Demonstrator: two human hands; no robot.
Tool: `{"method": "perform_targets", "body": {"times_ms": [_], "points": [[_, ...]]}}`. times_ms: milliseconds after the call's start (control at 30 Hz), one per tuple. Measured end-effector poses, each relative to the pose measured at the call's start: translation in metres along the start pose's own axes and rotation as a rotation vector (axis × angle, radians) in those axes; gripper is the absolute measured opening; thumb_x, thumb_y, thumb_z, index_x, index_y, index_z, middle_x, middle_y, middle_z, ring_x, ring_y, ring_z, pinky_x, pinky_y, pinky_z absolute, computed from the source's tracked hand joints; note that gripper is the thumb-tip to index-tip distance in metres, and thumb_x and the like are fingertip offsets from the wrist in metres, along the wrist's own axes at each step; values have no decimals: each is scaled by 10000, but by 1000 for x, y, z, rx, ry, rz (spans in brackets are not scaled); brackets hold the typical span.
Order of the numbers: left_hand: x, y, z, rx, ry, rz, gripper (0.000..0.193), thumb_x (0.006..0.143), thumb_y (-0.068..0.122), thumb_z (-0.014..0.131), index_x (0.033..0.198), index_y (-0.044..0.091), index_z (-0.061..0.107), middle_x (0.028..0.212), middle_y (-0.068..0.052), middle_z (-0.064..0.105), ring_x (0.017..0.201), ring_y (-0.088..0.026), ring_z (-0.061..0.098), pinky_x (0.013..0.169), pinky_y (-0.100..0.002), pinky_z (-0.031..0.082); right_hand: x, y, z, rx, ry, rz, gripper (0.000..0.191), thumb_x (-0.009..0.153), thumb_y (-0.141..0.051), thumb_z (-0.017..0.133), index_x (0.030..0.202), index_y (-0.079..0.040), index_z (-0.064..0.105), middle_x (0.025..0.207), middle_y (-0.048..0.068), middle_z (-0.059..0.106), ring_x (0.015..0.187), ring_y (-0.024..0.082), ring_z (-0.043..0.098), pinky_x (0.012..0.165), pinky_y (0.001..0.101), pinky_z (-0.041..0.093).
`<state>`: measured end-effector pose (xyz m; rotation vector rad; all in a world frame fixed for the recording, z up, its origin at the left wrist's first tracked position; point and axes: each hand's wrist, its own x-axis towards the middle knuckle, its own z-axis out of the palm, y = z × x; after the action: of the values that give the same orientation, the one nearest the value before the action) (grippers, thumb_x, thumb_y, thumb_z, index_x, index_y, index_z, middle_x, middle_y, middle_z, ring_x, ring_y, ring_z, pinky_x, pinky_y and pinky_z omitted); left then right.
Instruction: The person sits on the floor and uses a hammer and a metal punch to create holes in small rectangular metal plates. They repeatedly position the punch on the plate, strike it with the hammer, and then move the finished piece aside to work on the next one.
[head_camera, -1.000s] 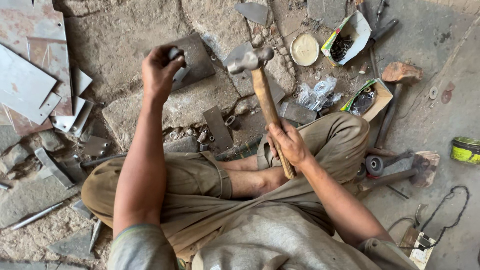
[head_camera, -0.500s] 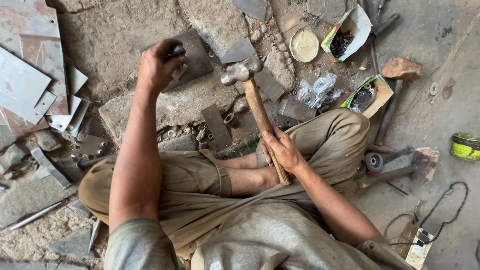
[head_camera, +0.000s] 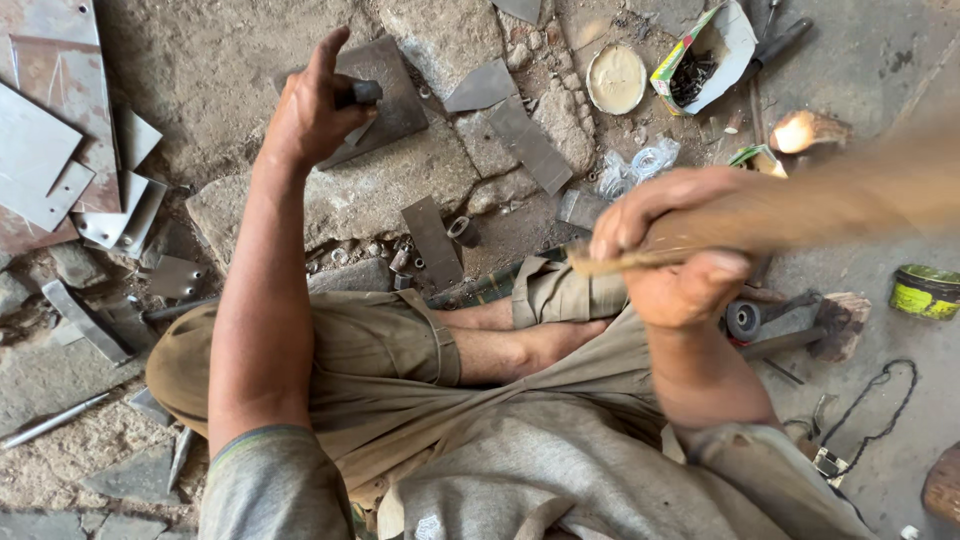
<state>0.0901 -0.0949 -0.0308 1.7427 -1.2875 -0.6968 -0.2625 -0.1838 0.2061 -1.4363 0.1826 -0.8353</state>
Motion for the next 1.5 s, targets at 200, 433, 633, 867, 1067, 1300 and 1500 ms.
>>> {"method": "perform_targets", "body": {"times_ms": [200,433,633,867,1067,1300,1500], "points": [[-5,7,1,9,40,9,933,882,20,848,1614,53,271,1147,-230,760,1045,-342,764,923,-461,619,-4,114,12,-1040,-414,428,357,1116,-372,490,1065,-26,558,774,49,608,552,144,586,457,327,511],[-34,34,-27,-185,100,-17,480,980,19,796,1383,65,539,1163,-171,766,1060,-239,772,920,-382,602,-55,80,-37,-460,-156,710,330,1080,-368,450,1157,-56,524,707,25,578,513,115,570,433,285,523],[-74,58,28,459,-309,-478,308,990,273,667,1238,91,644,1156,-193,707,979,-325,714,853,-454,608,-89,58,-48,-419,-59,911,350,1077,-394,459,1089,-57,550,692,2,611,494,96,593,411,246,515],[-89,56,110,511,-228,-471,405,1025,232,579,1289,-71,533,1148,-318,615,974,-409,678,779,-477,595,-131,53,-63,-160,165,994,362,1050,-418,539,1123,-63,557,723,28,580,490,99,548,397,256,457],[-95,82,121,778,-156,-454,167,1074,139,601,1160,38,702,1078,-180,720,812,-267,740,620,-386,625,-130,47,-69,-71,237,981,375,1035,-435,556,1107,-67,550,711,25,568,474,104,538,379,257,445],[-92,111,24,-176,151,-623,237,852,195,855,1006,32,779,866,-156,756,600,-160,587,501,-318,457,-147,16,-107,46,315,959,369,1022,-442,564,1100,-83,541,721,20,591,467,112,556,383,262,470],[12,120,49,-477,487,-610,223,872,125,826,1047,8,752,958,-102,783,677,-140,688,539,-250,562,-156,1,-120,41,370,929,370,1041,-432,516,1091,-68,557,713,40,618,463,117,581,377,266,499]]}}
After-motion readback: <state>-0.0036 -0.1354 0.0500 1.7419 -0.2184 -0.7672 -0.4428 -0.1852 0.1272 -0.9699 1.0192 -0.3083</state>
